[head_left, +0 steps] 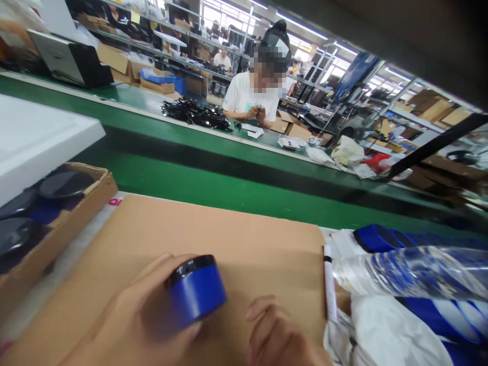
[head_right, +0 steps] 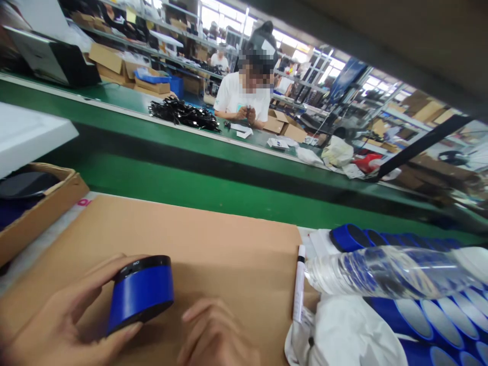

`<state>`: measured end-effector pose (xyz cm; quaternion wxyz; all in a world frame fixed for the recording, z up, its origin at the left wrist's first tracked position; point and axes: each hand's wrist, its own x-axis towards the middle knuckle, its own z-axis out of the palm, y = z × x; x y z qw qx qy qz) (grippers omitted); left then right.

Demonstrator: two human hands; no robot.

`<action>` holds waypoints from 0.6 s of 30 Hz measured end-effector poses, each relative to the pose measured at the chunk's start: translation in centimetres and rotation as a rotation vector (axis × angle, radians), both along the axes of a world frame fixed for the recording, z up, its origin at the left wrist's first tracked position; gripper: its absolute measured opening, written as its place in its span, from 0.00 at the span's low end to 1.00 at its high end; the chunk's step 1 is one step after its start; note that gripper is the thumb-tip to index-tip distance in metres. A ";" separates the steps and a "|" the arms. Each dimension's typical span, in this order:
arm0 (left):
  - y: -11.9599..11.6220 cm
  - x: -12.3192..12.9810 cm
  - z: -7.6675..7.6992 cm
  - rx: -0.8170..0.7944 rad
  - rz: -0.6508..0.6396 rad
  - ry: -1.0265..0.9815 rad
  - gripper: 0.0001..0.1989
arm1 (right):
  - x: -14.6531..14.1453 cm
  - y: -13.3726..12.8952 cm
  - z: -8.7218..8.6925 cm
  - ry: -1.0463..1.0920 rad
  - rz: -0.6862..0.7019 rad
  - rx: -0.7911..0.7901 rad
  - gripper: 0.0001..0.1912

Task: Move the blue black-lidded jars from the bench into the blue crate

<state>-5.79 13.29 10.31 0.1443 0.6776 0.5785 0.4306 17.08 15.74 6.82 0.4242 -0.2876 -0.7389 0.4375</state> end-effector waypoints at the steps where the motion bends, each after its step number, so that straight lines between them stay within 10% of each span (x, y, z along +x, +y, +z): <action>1: 0.0 -0.1 0.1 0.015 -0.032 0.027 0.21 | -0.2 0.2 0.2 0.080 -0.027 0.065 0.32; 4: -0.6 -0.6 -0.4 0.009 -0.190 0.016 0.26 | -2.6 -0.5 0.5 0.123 -0.217 0.199 0.18; 12: -1.8 1.1 0.3 -0.137 -0.284 -0.140 0.21 | -4.9 -2.4 2.2 -0.044 -0.266 0.412 0.29; 15: -1.6 1.2 0.2 -0.127 -0.289 -0.247 0.18 | -4.9 -1.5 2.7 0.129 -0.157 0.161 0.19; 18: -1.9 0.6 -1.8 -0.106 -0.175 -0.290 0.24 | -5.0 -0.5 2.9 0.381 -0.050 -0.411 0.07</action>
